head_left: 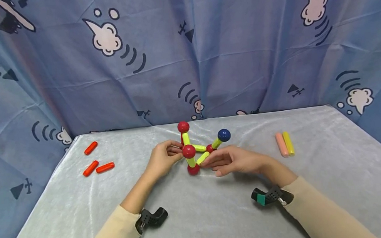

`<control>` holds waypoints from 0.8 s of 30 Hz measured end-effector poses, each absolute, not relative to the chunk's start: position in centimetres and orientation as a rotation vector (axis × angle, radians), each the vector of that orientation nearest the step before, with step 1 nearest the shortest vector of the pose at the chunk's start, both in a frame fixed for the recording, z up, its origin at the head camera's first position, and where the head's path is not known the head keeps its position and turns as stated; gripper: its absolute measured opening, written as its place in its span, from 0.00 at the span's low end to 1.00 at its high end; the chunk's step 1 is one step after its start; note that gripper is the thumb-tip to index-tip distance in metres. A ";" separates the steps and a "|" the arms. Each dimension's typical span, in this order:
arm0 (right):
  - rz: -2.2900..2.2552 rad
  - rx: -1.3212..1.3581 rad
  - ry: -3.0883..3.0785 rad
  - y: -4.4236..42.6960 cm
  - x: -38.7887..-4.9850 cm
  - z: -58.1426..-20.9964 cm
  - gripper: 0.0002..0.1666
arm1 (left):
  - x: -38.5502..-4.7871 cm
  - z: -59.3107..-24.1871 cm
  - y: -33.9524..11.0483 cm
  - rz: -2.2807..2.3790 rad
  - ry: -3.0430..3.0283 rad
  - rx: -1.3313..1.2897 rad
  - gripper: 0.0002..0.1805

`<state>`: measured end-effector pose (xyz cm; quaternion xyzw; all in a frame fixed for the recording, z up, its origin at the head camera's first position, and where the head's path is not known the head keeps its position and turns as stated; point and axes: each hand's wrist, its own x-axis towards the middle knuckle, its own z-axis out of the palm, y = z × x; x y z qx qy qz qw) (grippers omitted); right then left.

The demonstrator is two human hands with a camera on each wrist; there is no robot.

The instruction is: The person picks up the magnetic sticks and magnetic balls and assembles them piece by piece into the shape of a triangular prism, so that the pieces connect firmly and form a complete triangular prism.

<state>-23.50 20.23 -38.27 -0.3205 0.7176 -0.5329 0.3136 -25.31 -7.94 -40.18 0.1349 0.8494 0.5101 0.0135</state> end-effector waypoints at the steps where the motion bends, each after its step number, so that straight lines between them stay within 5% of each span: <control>1: -1.386 -0.840 1.913 20.4 -23.5 -38.2 0.28 | -25.4 -40.1 -8.0 1.603 2.589 0.429 0.18; 6: -1.200 -0.647 2.297 22.8 -23.9 -37.4 0.18 | -25.5 -39.2 -8.5 1.540 2.405 0.505 0.27; 12: -1.250 -0.517 2.658 23.3 -24.5 -38.2 0.33 | -24.5 -37.1 -9.2 1.264 2.439 0.621 0.38; 15: -1.406 -0.660 2.629 21.9 -24.6 -39.2 0.29 | -23.8 -36.6 -8.7 1.190 2.484 0.636 0.42; 24: -1.445 -0.598 2.861 19.5 -24.2 -39.5 0.14 | -24.0 -37.6 -7.3 1.280 2.600 0.731 0.27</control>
